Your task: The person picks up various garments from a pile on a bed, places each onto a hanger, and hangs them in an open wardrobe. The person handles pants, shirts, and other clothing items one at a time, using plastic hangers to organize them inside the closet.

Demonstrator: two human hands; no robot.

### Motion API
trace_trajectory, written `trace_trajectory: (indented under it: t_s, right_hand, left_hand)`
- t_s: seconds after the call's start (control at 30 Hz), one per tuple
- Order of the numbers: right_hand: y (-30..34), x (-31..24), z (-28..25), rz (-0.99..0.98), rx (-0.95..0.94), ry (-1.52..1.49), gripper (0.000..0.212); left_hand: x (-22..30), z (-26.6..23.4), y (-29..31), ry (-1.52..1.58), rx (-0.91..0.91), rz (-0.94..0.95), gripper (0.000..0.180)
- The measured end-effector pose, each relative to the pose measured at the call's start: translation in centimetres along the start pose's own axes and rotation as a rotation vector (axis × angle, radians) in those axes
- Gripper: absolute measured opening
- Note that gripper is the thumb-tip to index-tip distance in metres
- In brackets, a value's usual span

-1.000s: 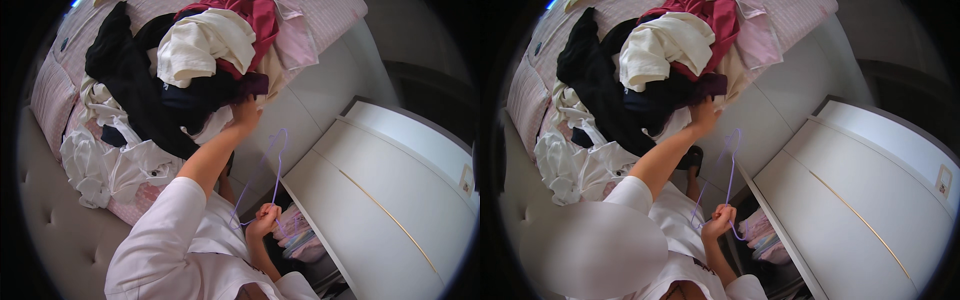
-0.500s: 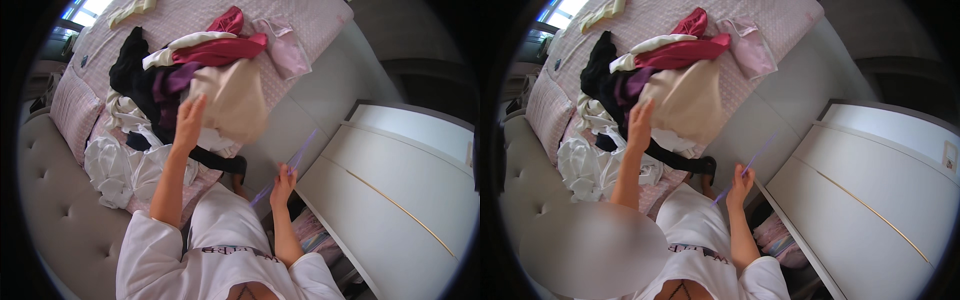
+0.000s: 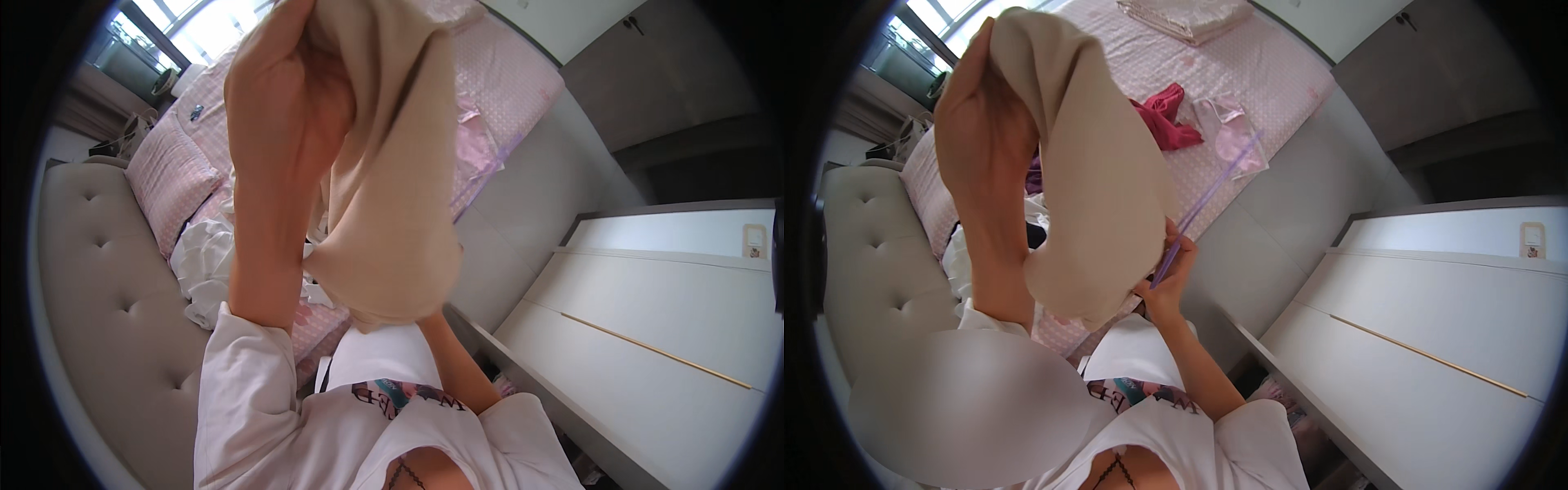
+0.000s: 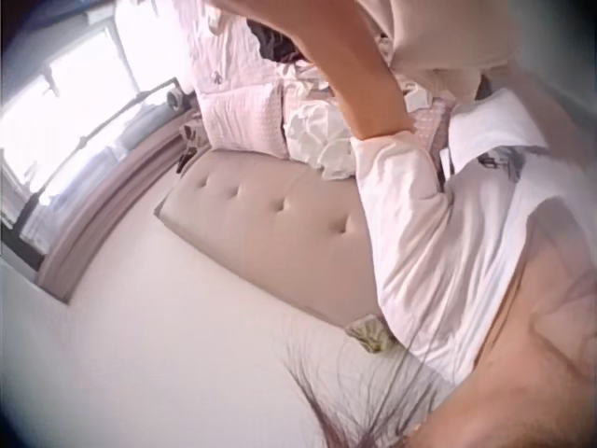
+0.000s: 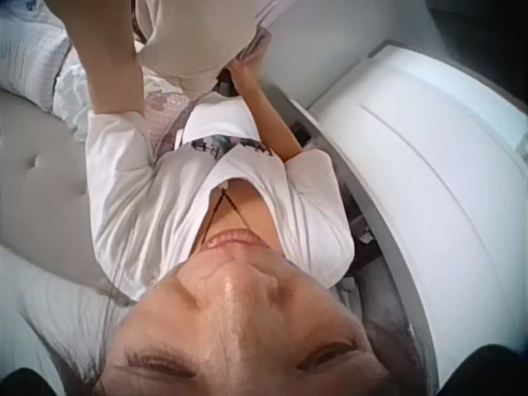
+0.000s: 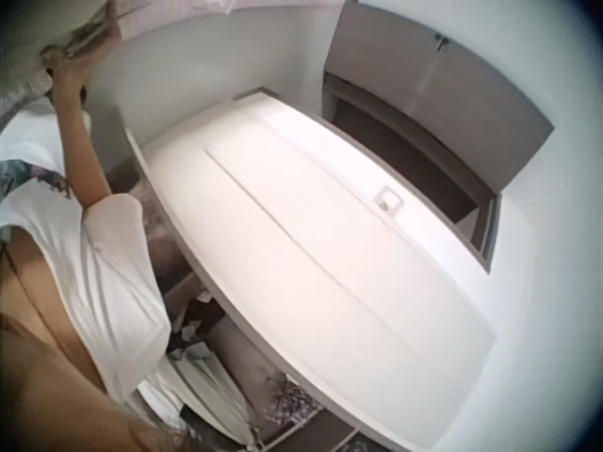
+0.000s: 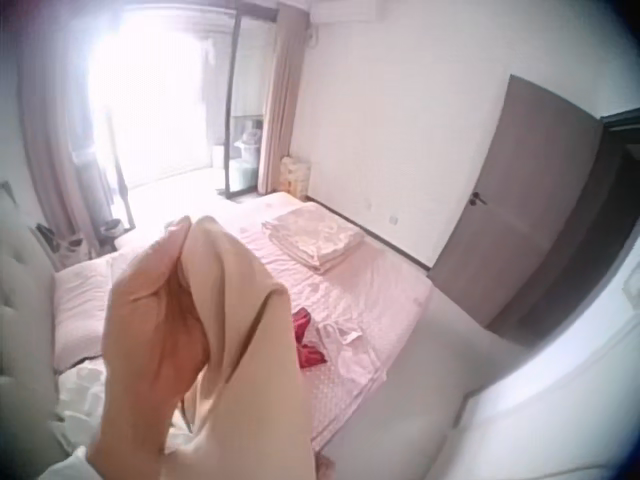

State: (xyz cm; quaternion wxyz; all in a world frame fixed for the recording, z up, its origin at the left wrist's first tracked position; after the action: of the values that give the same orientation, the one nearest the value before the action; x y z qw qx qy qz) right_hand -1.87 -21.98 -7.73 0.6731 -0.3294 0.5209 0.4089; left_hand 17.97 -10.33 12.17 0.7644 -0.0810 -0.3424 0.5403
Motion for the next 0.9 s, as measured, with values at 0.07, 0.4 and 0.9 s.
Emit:
trace_trajectory:
  t_s: [0.07,0.4,0.9]
  right_hand:
    - [0.9,0.9,-1.6,-0.101,-0.011,0.258,0.068]
    - [-1.9,6.6,-7.9,0.658,-0.091,-0.803,0.047]
    - [-3.9,4.3,0.0,0.651,-0.313,-0.39,0.016]
  left_hand:
    - [-0.3,0.9,-1.5,0.637,-0.23,-0.08,0.031]
    - [7.4,8.5,4.4,-0.322,-0.293,-0.082,0.017]
    - [1.4,13.9,19.2,-0.217,-0.925,-0.704,0.035]
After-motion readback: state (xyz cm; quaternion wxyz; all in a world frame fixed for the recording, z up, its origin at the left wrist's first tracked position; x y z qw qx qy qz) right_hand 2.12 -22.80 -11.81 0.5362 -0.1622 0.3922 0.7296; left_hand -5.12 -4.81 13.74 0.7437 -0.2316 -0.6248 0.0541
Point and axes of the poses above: each hand's wrist, its own y-axis away from the middle knuckle, its own z-axis out of the palm, x = y × z, the point moved 2 cm from there along -y, towards the middle knuckle, and after that the axes turned 4 degrees about -x, right-handed, at the moved point
